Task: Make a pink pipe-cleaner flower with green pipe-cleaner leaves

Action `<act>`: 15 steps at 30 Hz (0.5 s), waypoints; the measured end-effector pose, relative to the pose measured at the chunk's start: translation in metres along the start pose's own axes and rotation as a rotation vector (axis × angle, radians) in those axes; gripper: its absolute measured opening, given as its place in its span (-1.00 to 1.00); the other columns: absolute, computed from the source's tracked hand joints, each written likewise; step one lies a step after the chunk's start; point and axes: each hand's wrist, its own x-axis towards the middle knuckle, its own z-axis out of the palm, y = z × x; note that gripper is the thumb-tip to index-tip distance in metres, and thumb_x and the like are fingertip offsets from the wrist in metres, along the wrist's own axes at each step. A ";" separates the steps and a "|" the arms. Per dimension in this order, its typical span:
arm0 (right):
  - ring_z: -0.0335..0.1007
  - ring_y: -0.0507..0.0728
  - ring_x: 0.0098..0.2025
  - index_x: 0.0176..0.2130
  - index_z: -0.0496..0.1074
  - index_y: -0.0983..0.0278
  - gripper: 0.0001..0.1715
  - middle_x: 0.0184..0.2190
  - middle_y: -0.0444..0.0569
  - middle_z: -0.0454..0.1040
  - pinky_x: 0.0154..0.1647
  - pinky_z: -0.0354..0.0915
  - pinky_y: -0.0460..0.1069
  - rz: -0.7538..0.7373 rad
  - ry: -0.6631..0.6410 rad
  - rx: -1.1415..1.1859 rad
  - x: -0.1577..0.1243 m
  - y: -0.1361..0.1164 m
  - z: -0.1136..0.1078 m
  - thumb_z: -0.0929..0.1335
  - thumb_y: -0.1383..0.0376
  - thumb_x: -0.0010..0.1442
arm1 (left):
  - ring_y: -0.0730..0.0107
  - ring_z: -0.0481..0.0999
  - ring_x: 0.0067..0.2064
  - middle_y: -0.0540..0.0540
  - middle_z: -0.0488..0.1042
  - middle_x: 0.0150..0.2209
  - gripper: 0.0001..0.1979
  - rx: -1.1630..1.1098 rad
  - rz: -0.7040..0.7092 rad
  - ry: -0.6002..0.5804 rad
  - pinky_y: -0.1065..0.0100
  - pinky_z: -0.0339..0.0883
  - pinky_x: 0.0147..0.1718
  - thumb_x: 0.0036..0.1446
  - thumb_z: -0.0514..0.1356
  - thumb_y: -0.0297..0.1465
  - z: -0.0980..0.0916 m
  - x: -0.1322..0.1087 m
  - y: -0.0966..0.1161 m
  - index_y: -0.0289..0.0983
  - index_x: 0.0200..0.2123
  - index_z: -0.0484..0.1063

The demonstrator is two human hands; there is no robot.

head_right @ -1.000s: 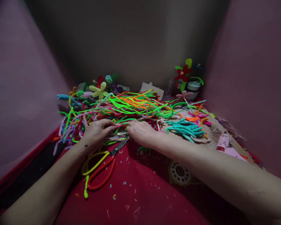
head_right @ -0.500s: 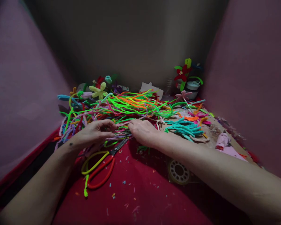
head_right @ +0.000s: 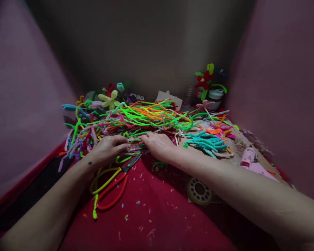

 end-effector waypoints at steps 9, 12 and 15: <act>0.27 0.09 -0.38 -0.23 0.40 0.26 -0.75 -0.22 0.05 0.34 -0.52 0.01 -0.05 -0.061 0.009 0.018 0.006 -0.013 0.004 0.18 0.40 0.16 | 0.39 0.38 -0.45 -0.01 0.45 -0.53 -0.74 -0.011 -0.035 0.021 0.43 0.14 -0.46 0.00 0.05 -0.31 0.003 0.002 -0.004 -0.30 -0.44 0.51; 0.27 0.10 -0.38 -0.29 0.41 0.29 -0.77 -0.22 0.08 0.33 -0.54 -0.01 -0.05 -0.047 -0.016 -0.012 0.009 -0.015 0.005 0.19 0.39 0.17 | 0.39 0.37 -0.47 -0.01 0.43 -0.56 -0.70 -0.013 -0.045 0.033 0.43 0.12 -0.49 0.03 0.03 -0.28 0.003 0.003 -0.007 -0.30 -0.45 0.50; 0.27 0.10 -0.38 -0.29 0.42 0.28 -0.76 -0.23 0.06 0.33 -0.56 -0.03 -0.05 -0.032 -0.006 -0.016 0.010 -0.014 0.005 0.18 0.38 0.18 | 0.39 0.37 -0.47 -0.01 0.44 -0.56 -0.69 -0.008 -0.052 0.047 0.42 0.10 -0.50 0.04 0.01 -0.27 0.004 0.003 -0.008 -0.30 -0.45 0.50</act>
